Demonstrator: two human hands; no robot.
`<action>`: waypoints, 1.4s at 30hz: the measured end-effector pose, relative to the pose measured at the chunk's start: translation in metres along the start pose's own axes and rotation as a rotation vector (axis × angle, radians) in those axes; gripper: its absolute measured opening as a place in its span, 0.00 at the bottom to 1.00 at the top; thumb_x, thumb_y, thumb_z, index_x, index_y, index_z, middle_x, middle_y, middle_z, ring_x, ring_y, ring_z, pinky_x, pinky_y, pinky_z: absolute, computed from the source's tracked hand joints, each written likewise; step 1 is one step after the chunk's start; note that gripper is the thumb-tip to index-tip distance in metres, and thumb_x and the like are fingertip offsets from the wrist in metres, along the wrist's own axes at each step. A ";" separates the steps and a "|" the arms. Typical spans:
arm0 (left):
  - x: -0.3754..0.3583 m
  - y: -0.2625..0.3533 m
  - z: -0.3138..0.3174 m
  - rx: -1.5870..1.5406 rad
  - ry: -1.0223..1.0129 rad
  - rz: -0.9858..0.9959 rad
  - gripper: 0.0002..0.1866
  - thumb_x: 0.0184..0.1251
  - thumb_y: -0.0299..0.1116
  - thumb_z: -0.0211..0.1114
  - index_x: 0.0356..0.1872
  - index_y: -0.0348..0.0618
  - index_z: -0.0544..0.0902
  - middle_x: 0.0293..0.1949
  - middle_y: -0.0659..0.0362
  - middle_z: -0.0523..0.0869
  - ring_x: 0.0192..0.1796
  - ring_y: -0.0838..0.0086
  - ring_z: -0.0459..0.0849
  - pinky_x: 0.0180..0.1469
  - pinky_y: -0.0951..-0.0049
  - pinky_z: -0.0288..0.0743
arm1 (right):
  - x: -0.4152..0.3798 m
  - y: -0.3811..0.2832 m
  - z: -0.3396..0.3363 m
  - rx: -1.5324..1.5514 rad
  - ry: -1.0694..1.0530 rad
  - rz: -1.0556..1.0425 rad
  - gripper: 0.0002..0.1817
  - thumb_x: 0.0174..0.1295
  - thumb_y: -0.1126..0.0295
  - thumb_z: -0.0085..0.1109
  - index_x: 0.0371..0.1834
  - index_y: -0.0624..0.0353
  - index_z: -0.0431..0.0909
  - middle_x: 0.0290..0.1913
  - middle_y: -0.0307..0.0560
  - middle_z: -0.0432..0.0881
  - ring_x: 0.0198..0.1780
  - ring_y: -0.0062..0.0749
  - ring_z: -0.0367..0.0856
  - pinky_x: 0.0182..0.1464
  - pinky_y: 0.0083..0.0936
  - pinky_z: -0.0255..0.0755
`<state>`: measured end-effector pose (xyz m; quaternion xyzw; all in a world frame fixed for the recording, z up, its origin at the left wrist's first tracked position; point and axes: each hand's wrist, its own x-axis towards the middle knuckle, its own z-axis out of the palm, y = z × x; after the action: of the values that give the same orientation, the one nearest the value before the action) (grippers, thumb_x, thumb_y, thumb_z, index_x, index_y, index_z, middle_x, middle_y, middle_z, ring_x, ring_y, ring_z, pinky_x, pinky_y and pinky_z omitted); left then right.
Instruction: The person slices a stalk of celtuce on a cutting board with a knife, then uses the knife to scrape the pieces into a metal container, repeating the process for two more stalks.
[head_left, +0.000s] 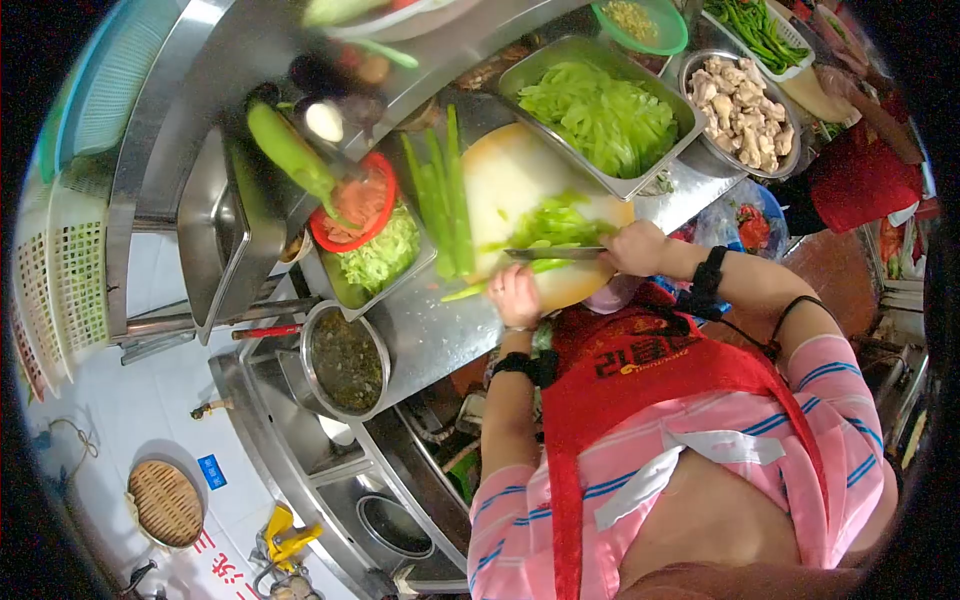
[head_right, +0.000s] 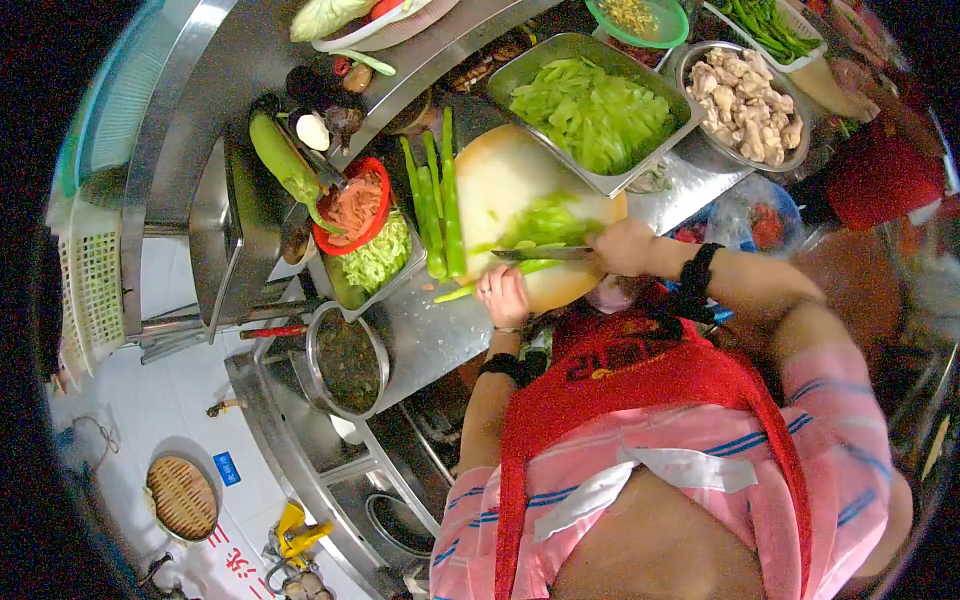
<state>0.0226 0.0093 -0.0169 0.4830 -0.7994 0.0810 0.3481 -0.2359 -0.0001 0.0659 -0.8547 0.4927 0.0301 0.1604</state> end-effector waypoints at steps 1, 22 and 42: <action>0.000 0.001 0.000 0.002 0.006 -0.005 0.09 0.52 0.29 0.60 0.36 0.46 0.75 0.39 0.58 0.75 0.42 0.62 0.71 0.46 0.60 0.59 | -0.003 -0.001 -0.010 -0.002 -0.006 0.010 0.18 0.58 0.54 0.47 0.30 0.60 0.73 0.17 0.53 0.76 0.20 0.48 0.77 0.23 0.42 0.71; 0.005 0.009 -0.004 -0.052 -0.053 -0.189 0.08 0.57 0.33 0.59 0.36 0.44 0.76 0.39 0.56 0.77 0.44 0.60 0.72 0.50 0.60 0.60 | -0.001 0.002 -0.002 0.037 0.051 0.038 0.19 0.58 0.53 0.47 0.31 0.61 0.73 0.18 0.54 0.77 0.22 0.50 0.78 0.25 0.42 0.71; -0.007 0.010 0.001 0.043 0.074 -0.181 0.07 0.55 0.34 0.61 0.33 0.46 0.77 0.39 0.57 0.76 0.42 0.61 0.71 0.48 0.62 0.59 | 0.003 0.002 0.008 -0.034 0.010 -0.027 0.18 0.57 0.54 0.48 0.32 0.59 0.73 0.16 0.52 0.75 0.20 0.47 0.77 0.23 0.42 0.70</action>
<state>0.0162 0.0186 -0.0198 0.5574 -0.7371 0.0840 0.3728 -0.2350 -0.0009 0.0570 -0.8641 0.4812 0.0322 0.1440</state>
